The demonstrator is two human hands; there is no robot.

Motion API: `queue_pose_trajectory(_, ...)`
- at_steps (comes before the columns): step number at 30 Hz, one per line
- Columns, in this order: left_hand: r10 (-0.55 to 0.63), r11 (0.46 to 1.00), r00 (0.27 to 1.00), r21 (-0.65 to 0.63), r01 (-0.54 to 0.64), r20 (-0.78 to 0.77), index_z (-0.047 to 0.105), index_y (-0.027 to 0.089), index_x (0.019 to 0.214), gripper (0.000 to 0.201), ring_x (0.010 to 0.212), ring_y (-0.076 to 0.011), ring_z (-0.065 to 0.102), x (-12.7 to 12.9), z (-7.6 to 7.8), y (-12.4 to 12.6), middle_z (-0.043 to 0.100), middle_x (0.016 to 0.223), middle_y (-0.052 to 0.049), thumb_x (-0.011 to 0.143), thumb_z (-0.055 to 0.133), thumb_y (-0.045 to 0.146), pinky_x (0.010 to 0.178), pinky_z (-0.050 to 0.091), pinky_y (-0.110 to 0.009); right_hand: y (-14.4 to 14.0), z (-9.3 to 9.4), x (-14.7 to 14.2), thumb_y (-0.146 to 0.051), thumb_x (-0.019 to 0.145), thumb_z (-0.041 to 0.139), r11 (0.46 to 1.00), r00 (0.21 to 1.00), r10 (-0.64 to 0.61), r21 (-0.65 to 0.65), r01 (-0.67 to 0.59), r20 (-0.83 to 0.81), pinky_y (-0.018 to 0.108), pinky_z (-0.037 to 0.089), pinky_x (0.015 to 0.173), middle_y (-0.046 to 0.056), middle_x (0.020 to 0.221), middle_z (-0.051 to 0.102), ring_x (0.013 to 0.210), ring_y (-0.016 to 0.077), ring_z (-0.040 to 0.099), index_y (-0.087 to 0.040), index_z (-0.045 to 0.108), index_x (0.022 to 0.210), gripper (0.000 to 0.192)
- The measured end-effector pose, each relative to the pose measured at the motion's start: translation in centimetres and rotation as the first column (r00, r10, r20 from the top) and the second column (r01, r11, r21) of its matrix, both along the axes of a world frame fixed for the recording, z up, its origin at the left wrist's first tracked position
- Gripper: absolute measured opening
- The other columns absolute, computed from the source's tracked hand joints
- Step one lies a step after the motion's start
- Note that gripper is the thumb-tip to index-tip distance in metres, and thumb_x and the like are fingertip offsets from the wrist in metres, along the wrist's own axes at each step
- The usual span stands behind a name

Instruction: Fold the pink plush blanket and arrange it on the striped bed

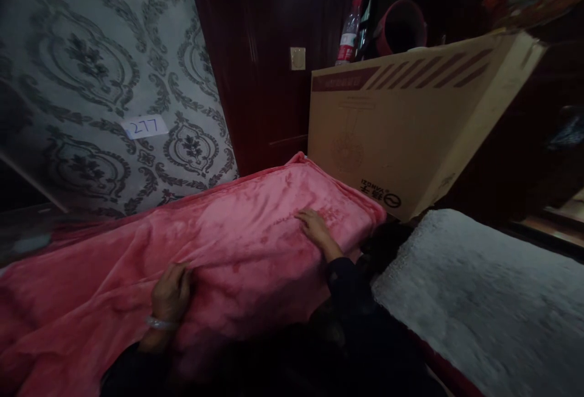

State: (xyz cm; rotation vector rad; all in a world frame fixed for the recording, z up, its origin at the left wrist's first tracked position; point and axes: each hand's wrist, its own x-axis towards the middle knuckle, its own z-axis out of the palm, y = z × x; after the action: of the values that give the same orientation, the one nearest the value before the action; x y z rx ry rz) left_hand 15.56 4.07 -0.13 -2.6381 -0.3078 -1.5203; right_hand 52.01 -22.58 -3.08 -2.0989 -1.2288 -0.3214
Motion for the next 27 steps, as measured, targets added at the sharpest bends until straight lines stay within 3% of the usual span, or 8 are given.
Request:
queue_pose_trajectory(5,0.003,0.998,1.0,0.055,-0.004,0.023,0.065,0.02,0.097,0.022,0.079,-0.0204,0.068,0.0,0.2,-0.1,0.071,0.085,-0.005,0.1,0.044,0.023,0.068,0.05,-0.031,0.3,0.2,-1.0,-0.014,0.088,0.055,0.997,0.999,-0.024,-0.07,0.022,-0.021,0.041,0.041,0.109,0.01,0.122,0.071,0.121,0.0247,0.059,-0.022,0.078,0.103,0.028)
queue_pose_trajectory(10,0.024,1.0,1.0,0.015,-0.024,0.005,0.066,0.021,0.093,0.025,0.074,-0.0205,0.067,0.0,0.1,-0.2,0.068,0.079,-0.005,0.101,0.043,0.026,0.069,0.051,-0.032,0.9,0.5,-1.7,-0.014,0.087,0.054,0.988,0.989,-0.144,-0.052,0.143,-0.019,0.035,0.044,0.095,0.011,0.096,0.073,0.097,0.0239,0.063,-0.018,0.072,0.085,0.019)
queue_pose_trajectory(15,0.035,0.999,0.999,-0.03,-0.035,-0.006,0.067,0.02,0.091,0.03,0.075,-0.0208,0.067,0.1,-0.3,0.0,0.069,0.08,-0.005,0.102,0.04,0.031,0.07,0.053,-0.033,1.3,1.7,-2.0,-0.017,0.089,0.044,0.958,0.965,-0.262,0.117,0.262,-0.017,0.033,0.045,0.084,0.01,0.081,0.067,0.081,0.0225,0.059,-0.02,0.061,0.08,0.02)
queue_pose_trajectory(21,0.034,0.986,0.996,-0.161,-0.046,-0.079,0.067,0.022,0.089,0.034,0.079,-0.023,0.068,0.0,-0.3,-0.6,0.069,0.081,-0.006,0.101,0.039,0.036,0.072,0.055,-0.037,0.9,4.6,-2.9,-0.028,0.092,0.032,0.87,0.939,-0.338,0.362,0.334,-0.054,0.035,0.047,0.082,0.011,0.094,0.066,0.087,0.0237,0.059,-0.02,0.058,0.098,0.028)
queue_pose_trajectory(24,0.024,0.978,0.996,-0.205,-0.04,-0.081,0.067,0.022,0.09,0.032,0.08,-0.0246,0.069,-0.2,-0.2,-1.1,0.069,0.082,-0.008,0.101,0.039,0.034,0.073,0.056,-0.039,0.7,5.3,-4.0,-0.032,0.087,0.037,0.829,0.923,-0.373,0.414,0.377,-0.094,0.036,0.046,0.079,0.01,0.093,0.067,0.084,0.024,0.06,-0.019,0.062,0.098,0.03)
queue_pose_trajectory(27,0.027,0.968,0.995,-0.246,-0.051,-0.099,0.066,0.021,0.093,0.03,0.084,-0.0243,0.069,-0.3,-0.2,-1.3,0.071,0.086,-0.009,0.101,0.039,0.031,0.076,0.057,-0.038,0.0,5.2,-4.9,-0.041,0.084,0.04,0.802,0.885,-0.439,0.377,0.463,-0.155,0.035,0.044,0.072,0.008,0.08,0.067,0.075,0.0239,0.059,-0.019,0.066,0.093,0.035)
